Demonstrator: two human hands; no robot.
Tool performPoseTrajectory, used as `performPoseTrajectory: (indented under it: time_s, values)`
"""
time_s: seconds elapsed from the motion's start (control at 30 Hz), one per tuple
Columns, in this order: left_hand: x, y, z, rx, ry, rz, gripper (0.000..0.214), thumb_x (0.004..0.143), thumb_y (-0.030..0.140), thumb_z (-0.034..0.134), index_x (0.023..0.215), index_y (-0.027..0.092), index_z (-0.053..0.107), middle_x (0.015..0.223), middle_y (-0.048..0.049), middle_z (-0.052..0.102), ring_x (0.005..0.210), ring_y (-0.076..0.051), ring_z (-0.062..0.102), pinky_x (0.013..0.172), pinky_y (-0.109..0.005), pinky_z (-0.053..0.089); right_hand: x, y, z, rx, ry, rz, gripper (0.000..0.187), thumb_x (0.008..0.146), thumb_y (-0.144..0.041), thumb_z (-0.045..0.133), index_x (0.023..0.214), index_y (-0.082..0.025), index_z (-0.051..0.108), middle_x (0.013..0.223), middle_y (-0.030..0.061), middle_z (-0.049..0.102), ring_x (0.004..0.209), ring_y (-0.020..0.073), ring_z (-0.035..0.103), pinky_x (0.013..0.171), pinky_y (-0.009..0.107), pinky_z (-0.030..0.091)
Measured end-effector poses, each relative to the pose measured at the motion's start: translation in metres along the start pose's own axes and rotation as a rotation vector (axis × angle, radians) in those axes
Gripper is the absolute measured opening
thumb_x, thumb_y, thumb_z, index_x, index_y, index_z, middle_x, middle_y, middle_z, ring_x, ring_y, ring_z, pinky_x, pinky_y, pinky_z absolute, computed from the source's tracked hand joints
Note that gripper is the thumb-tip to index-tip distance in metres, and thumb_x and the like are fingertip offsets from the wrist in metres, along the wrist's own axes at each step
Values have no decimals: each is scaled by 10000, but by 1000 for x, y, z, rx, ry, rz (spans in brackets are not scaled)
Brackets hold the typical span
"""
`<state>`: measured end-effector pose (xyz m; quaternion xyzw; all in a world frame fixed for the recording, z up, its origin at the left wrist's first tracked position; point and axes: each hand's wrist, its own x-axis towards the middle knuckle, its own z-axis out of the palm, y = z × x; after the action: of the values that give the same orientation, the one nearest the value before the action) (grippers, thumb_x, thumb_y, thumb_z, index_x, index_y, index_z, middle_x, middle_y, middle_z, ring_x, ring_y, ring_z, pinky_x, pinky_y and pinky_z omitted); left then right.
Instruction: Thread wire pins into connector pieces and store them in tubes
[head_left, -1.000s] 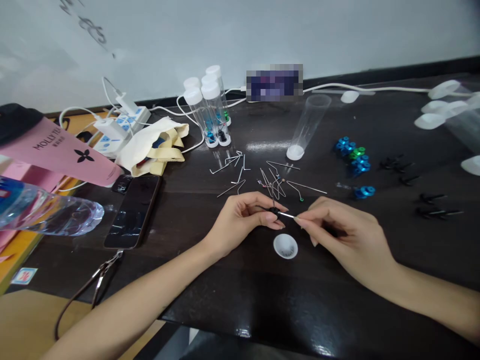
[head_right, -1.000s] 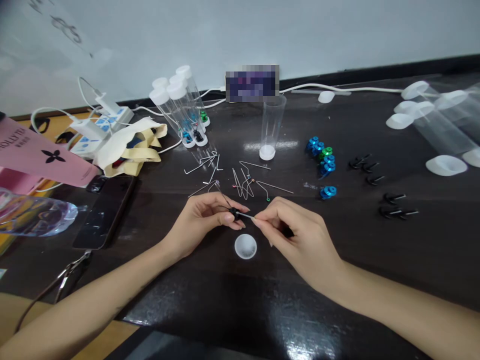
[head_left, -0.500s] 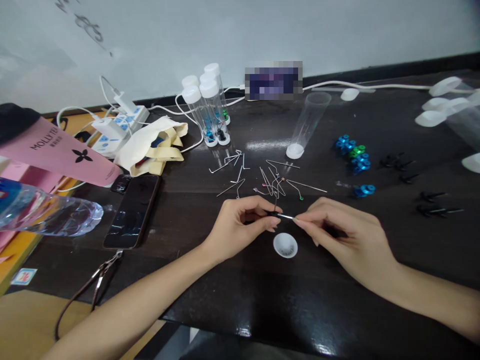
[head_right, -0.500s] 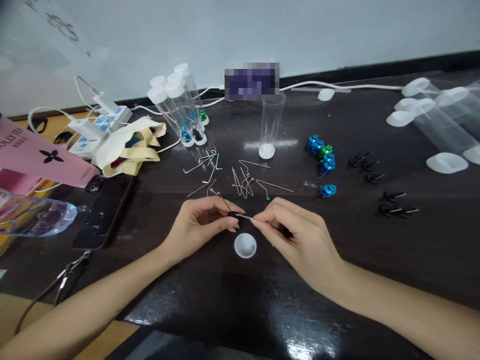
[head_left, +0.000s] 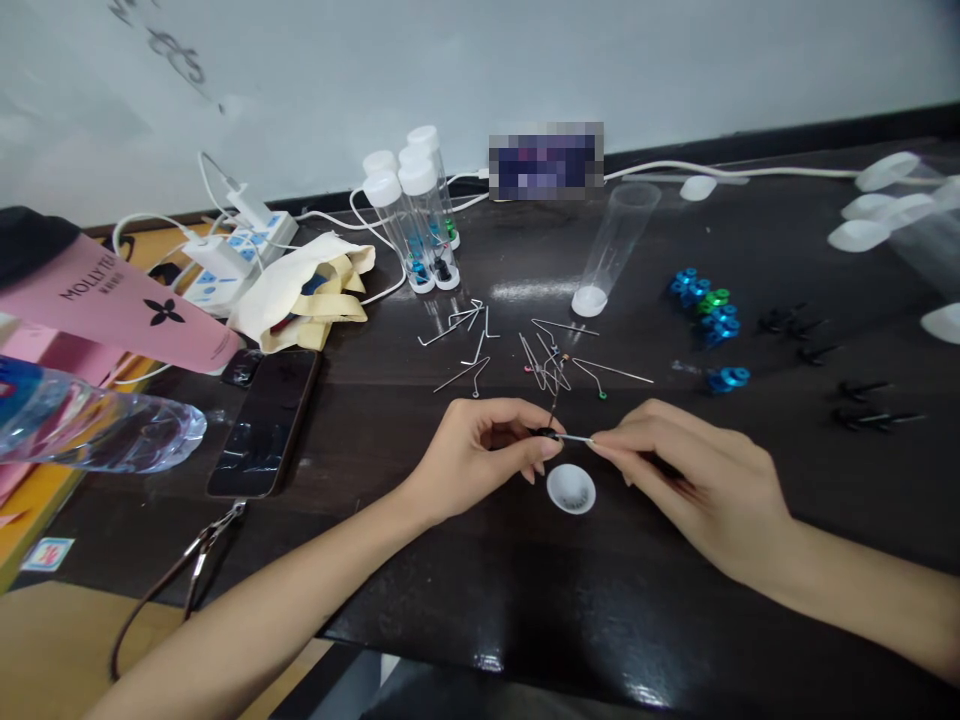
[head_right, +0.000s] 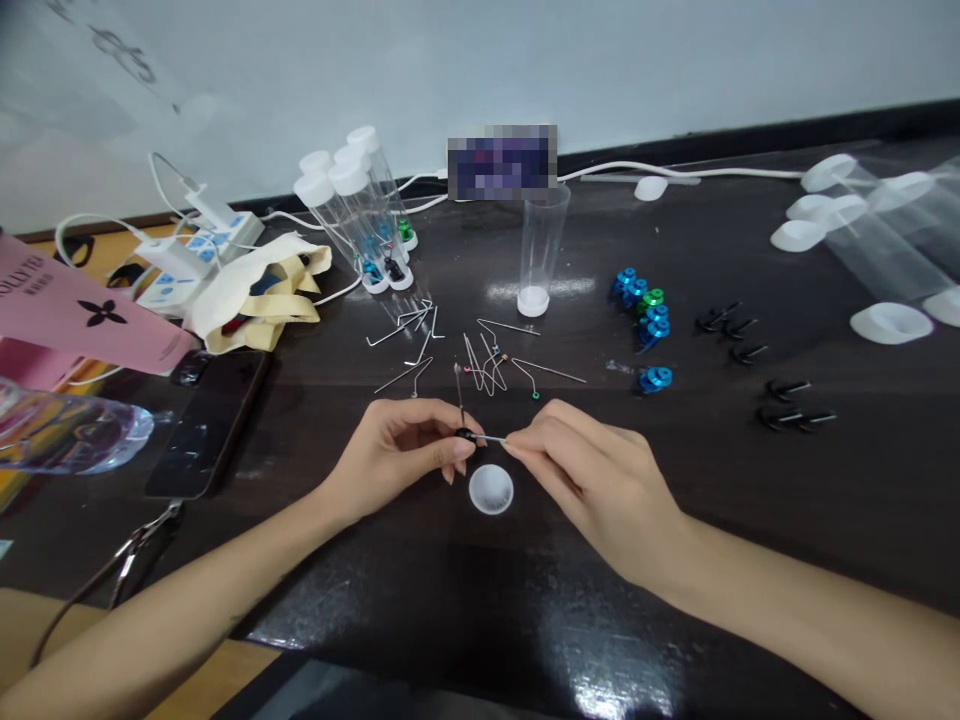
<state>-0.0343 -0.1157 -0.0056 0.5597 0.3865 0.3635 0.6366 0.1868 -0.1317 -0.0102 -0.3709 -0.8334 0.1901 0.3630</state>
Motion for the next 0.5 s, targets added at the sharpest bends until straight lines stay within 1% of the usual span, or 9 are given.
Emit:
performPoseTrajectory:
  time_s: [0.1,0.2,0.37,0.5]
  values:
    - [0,0,0,-26,0,-22,150,780,218,734,899,127,725,653,-1,663,532,-73,581,544,-188,532,-2,2,0,-137,24,-78,120,915,-104,579,954,-168,672,759,22,639,630,125,603,551,246,446]
    - [1,-1,1,-52,0,-33,142,769,202,741,884,121,723,630,2,661,518,-76,587,535,-189,536,-4,2,0,-205,39,-109,119,920,-123,577,940,-172,683,731,21,649,602,128,619,547,249,455]
    - [1,-1,1,-69,5,-22,142,758,195,748,876,121,724,662,-6,677,547,-96,621,582,-221,563,-4,1,2,-194,11,-95,119,913,-122,587,968,-184,672,742,22,650,610,137,625,544,259,459]
    - [0,-4,0,19,10,22,159,765,229,746,888,130,726,693,-19,685,586,-118,642,617,-250,573,-3,2,2,-126,-17,-52,125,919,-133,579,978,-205,663,760,17,638,611,134,606,523,260,446]
